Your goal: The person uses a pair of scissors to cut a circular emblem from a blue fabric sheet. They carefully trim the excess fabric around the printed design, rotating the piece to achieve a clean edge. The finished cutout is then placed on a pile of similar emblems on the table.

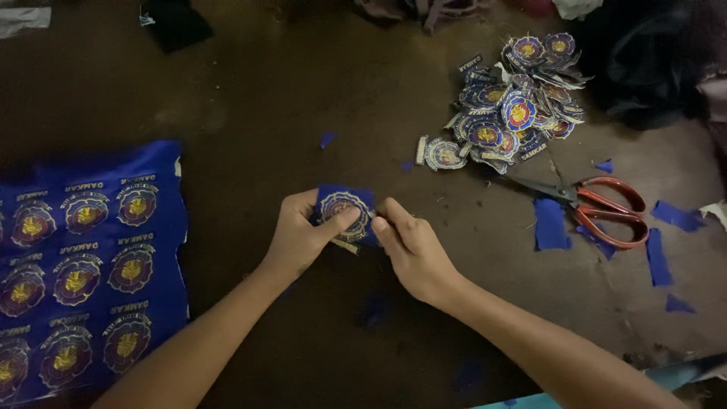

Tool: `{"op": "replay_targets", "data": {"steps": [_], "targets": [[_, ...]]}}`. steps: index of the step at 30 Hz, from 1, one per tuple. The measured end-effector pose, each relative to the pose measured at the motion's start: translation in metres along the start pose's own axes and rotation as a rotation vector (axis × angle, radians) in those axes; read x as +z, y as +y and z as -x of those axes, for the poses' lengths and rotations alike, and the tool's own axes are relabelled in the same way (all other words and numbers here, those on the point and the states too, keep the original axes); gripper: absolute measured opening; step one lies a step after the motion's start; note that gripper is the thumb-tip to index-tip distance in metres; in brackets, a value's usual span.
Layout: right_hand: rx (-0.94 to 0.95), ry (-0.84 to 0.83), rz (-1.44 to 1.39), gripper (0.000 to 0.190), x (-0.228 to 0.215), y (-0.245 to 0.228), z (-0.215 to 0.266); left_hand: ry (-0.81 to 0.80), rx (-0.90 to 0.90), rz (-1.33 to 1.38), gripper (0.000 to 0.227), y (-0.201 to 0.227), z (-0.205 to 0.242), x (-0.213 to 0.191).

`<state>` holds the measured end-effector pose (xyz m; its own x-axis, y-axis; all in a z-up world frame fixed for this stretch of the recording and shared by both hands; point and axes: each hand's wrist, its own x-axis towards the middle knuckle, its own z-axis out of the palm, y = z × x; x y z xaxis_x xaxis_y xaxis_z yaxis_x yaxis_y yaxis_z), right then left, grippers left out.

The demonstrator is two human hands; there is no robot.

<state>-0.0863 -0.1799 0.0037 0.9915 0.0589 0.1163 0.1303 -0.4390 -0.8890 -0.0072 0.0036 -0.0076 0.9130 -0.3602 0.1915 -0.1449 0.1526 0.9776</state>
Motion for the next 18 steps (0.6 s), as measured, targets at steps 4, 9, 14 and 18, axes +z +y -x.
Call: {"op": "replay_targets", "data": {"steps": [4,9,14,18], "targets": [[-0.006,-0.009,0.021,0.029,0.000,-0.004,-0.001,-0.016,-0.003,0.000,0.018,0.006,-0.001,0.003],[0.017,-0.015,-0.019,0.030,0.000,-0.009,0.001,-0.039,-0.007,0.010,0.017,0.009,0.001,0.004],[0.013,-0.030,0.015,0.029,0.000,-0.006,-0.001,-0.050,-0.002,0.007,0.016,0.009,0.000,0.004],[0.015,-0.035,0.042,0.029,-0.003,-0.005,-0.004,-0.061,0.013,0.024,0.018,0.008,-0.002,0.004]]}}
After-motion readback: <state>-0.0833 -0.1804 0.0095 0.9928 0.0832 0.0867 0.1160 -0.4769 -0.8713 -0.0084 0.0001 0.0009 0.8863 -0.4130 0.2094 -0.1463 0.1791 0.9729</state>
